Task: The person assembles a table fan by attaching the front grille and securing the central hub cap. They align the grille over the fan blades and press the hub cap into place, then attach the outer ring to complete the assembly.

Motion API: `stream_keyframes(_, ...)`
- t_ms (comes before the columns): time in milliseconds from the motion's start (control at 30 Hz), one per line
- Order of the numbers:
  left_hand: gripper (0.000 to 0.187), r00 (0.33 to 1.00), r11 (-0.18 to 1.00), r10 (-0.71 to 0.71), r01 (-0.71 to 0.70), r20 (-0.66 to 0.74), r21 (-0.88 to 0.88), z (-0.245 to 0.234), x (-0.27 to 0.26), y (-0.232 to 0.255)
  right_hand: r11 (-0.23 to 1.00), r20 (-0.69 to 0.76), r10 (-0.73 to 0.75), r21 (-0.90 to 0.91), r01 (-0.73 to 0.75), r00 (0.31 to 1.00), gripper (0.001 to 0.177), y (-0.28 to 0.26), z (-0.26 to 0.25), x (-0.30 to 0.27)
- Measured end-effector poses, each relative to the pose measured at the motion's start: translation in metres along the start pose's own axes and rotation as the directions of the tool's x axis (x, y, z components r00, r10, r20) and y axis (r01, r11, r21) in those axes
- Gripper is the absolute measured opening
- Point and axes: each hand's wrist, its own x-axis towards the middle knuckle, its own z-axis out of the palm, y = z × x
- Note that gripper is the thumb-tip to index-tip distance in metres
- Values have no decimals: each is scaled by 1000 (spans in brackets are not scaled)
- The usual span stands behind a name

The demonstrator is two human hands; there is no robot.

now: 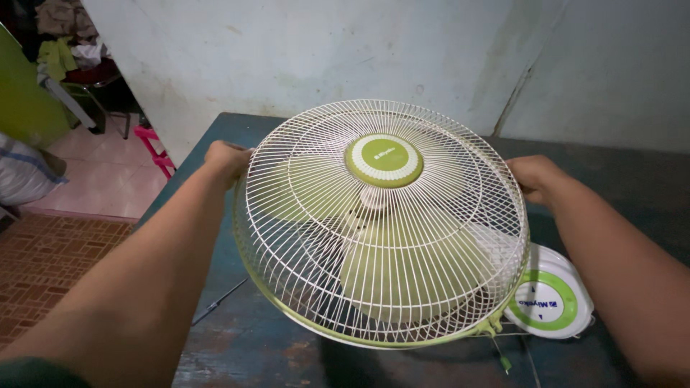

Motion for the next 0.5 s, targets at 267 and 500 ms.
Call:
stream_keyframes(267, 44, 982, 994, -107, 108, 155, 3, 21, 56, -21, 1000, -56, 9, -29, -10, 998, 22, -2, 4, -8)
stream_keyframes(500, 33, 874, 947, -188, 283, 447, -155, 23, 71, -34, 998, -71, 23, -53, -27, 997, 27, -2, 5, -16)
